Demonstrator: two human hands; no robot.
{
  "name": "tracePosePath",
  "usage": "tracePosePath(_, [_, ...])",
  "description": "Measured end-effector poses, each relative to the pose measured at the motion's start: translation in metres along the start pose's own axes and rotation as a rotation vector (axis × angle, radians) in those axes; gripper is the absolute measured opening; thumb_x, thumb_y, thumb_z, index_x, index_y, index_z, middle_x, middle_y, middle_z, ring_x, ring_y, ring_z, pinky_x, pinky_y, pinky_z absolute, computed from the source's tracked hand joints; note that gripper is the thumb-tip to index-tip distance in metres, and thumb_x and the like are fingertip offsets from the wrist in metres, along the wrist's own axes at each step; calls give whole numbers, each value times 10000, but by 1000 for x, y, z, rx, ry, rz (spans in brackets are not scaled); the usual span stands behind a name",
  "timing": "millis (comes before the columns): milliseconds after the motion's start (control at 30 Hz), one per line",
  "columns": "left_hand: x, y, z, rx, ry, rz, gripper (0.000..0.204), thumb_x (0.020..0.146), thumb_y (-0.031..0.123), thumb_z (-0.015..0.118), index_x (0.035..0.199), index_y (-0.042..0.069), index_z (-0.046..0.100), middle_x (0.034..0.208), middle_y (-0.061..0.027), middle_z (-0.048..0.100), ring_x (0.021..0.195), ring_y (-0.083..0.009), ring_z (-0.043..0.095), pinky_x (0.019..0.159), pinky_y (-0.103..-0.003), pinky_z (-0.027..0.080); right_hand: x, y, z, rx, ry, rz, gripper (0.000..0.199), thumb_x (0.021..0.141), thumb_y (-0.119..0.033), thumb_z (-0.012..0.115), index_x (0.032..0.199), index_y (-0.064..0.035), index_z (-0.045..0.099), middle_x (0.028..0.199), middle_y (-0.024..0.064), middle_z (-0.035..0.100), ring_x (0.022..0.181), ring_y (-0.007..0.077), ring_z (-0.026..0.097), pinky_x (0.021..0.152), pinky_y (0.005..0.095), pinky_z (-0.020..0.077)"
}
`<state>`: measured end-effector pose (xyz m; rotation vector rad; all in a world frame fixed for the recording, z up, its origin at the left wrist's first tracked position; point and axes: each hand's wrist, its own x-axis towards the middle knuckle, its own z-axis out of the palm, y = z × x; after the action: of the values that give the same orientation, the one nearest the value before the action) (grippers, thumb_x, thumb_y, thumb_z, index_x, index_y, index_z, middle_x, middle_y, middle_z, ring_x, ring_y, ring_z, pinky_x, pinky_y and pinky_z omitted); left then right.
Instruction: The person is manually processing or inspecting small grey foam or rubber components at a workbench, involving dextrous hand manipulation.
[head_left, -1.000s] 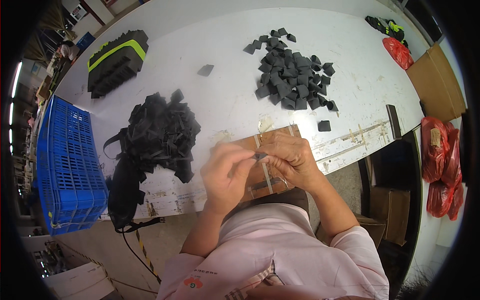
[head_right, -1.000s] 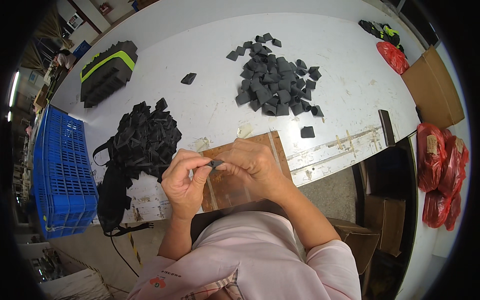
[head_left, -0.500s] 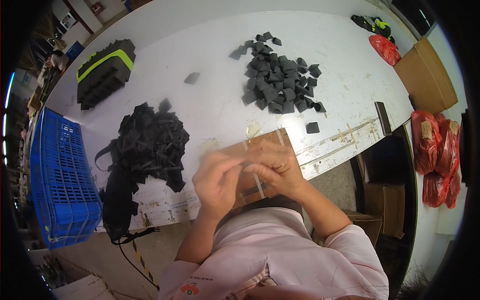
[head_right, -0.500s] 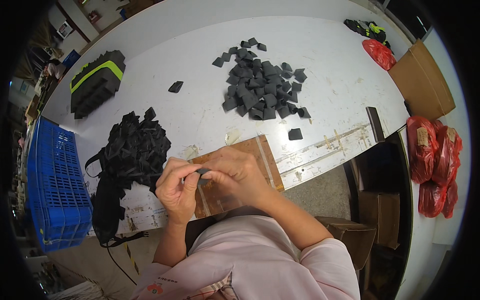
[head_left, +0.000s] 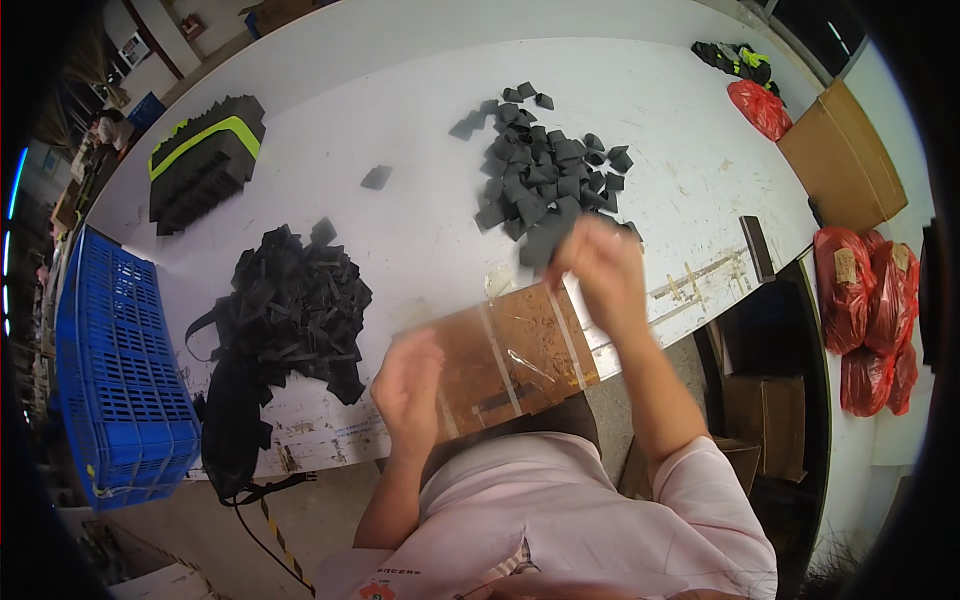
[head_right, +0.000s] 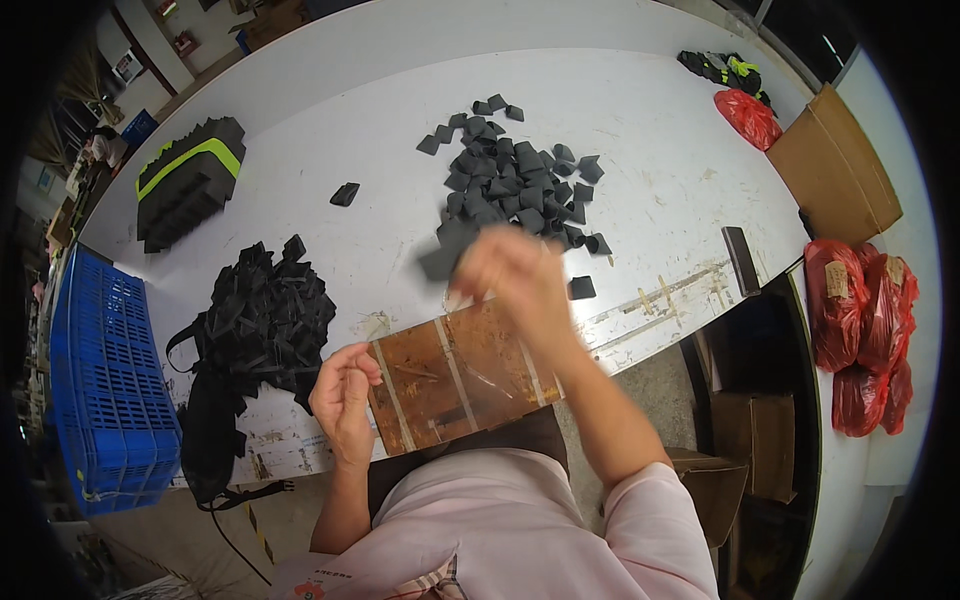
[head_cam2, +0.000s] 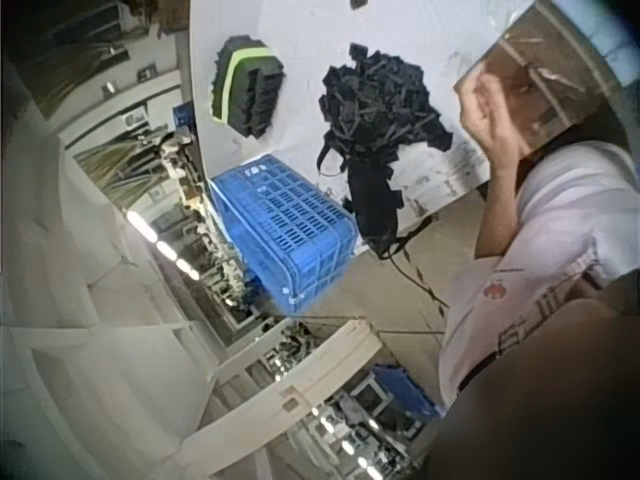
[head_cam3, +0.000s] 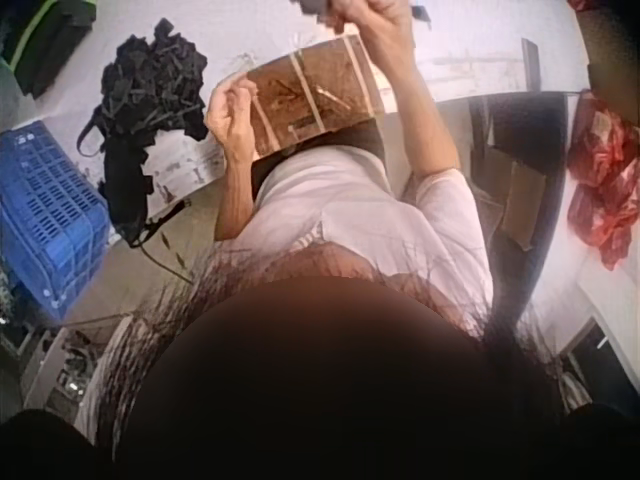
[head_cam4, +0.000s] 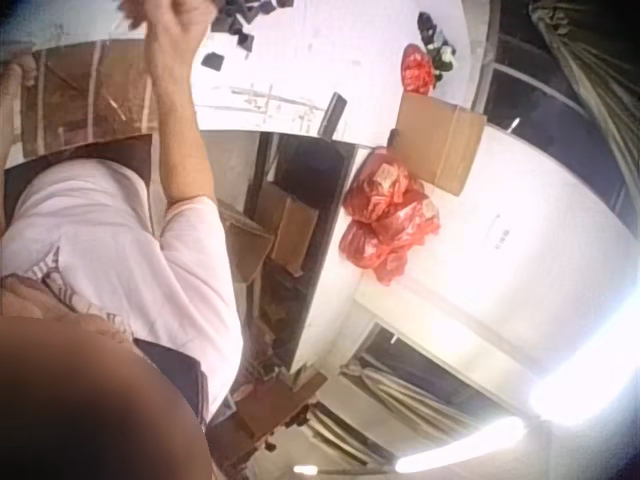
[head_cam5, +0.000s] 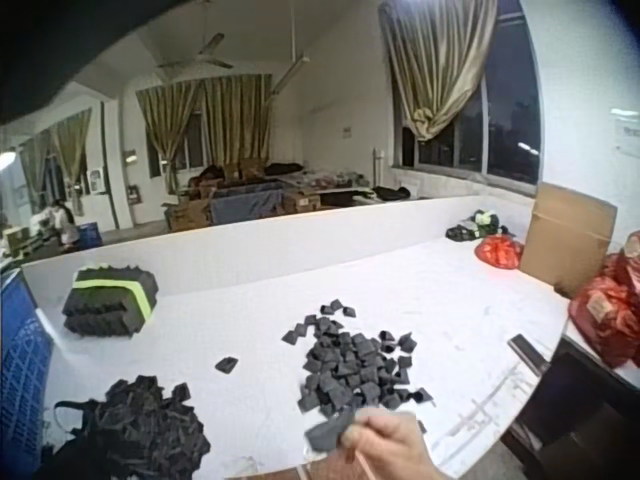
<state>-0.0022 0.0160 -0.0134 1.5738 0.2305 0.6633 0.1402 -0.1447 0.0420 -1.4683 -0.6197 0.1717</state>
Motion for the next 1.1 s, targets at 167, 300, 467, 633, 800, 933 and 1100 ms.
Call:
tracePosePath(167, [-7, -15, -9, -37, 4, -301, 133, 809, 35, 544, 923, -21, 585, 772, -10, 577, 674, -60, 519, 608, -190, 424, 64, 132, -64, -757, 289, 229, 383, 777, -346, 596, 909, 14, 610, 750, 162, 628, 681, 292, 618, 608, 356, 477])
tracePosePath(300, [-18, -25, -17, -29, -18, -409, 144, 828, 83, 563, 924, -24, 576, 742, -18, 573, 631, -58, 519, 574, -184, 429, 68, 176, -49, -942, 318, 190, 340, 728, -306, 641, 865, 5, 619, 754, 169, 622, 690, 306, 608, 626, 366, 467])
tracePosePath(467, [-25, -32, -22, -11, -48, -460, 125, 819, 44, 556, 924, -19, 579, 755, -19, 574, 632, -56, 522, 575, -179, 429, 52, 161, -47, -223, 315, 359, 120, 768, -162, 602, 754, -44, 588, 688, 40, 565, 622, 120, 525, 552, 262, 415])
tracePosePath(633, [-21, -12, -8, -18, -60, -387, 125, 813, 35, 555, 920, -24, 582, 776, -28, 582, 648, -72, 532, 591, -192, 436, 10, 94, -27, 620, 126, 296, 104, 848, -169, 545, 831, -67, 534, 704, -16, 537, 582, 68, 467, 513, 203, 370])
tracePosePath(800, [-11, 27, 13, 32, -6, -15, 131, 822, 36, 539, 927, -28, 585, 809, -73, 598, 685, -115, 566, 622, -224, 460, -27, 34, -5, 953, -115, 329, 155, 829, -193, 573, 838, -51, 514, 743, 71, 517, 613, 130, 459, 487, 226, 374])
tracePosePath(933, [20, 58, 20, 60, -198, 192, 198, 841, 19, 505, 1026, -44, 536, 831, -67, 528, 681, -99, 493, 607, -204, 416, -41, 6, 14, 1061, -226, 415, 181, 823, -188, 579, 820, -14, 529, 765, 90, 527, 533, 127, 417, 435, 206, 367])
tracePosePath(1100, [30, 62, 21, 14, -424, 318, 227, 779, -25, 570, 1005, -6, 584, 939, -75, 519, 782, -112, 502, 644, -213, 416, -43, -8, 25, 963, -287, 595, 152, 842, -200, 560, 921, -71, 569, 815, -13, 554, 602, 44, 424, 488, 166, 312])
